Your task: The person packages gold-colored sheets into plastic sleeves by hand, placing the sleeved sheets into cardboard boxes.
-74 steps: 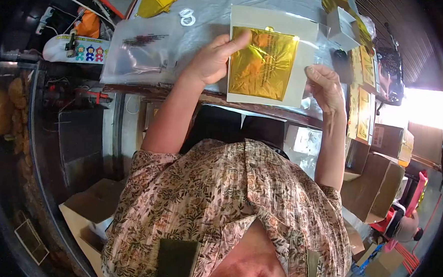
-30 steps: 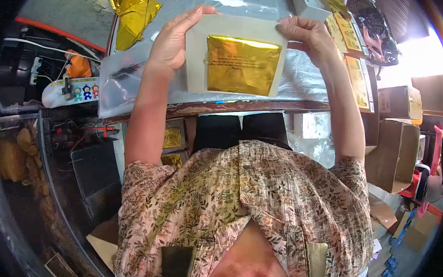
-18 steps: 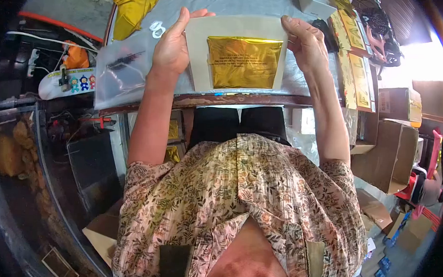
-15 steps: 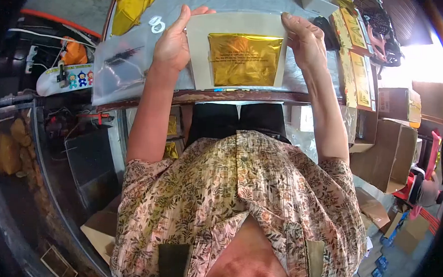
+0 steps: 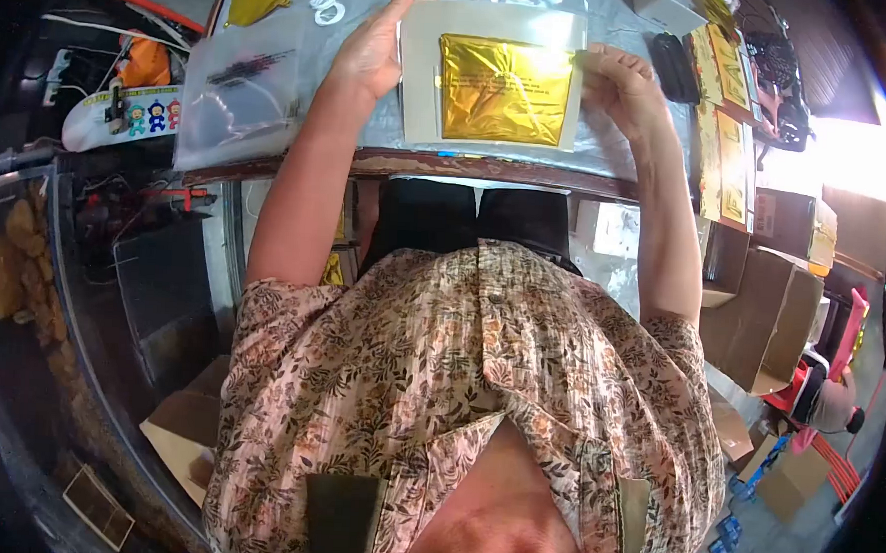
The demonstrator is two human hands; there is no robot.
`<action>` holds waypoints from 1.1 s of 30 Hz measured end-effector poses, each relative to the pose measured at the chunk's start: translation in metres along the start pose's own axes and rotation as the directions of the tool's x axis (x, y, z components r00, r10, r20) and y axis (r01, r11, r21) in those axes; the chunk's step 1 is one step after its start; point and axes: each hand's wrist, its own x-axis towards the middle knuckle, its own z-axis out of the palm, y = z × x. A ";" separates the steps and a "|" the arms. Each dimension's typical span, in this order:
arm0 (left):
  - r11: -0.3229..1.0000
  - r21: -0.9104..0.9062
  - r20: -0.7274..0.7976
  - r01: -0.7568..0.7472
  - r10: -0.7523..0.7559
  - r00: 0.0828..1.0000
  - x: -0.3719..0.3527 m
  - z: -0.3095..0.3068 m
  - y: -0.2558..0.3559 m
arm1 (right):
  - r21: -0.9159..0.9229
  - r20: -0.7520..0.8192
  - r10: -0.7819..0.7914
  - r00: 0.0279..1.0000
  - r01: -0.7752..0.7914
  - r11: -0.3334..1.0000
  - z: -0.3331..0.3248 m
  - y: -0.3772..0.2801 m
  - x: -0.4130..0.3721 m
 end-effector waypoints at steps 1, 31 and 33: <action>1.000 0.005 0.038 0.001 -0.001 0.999 -0.002 0.001 0.000 | 0.002 0.000 0.007 1.000 -0.007 1.000 0.001 0.000 -0.001; 0.964 0.225 0.258 -0.145 0.084 0.963 -0.025 0.007 -0.013 | -0.088 -0.178 -0.080 0.981 0.065 0.994 -0.001 0.023 0.002; 0.958 0.235 0.254 -0.164 0.102 0.962 -0.026 0.009 -0.013 | -0.072 -0.209 -0.113 0.971 0.100 0.992 0.007 0.024 0.000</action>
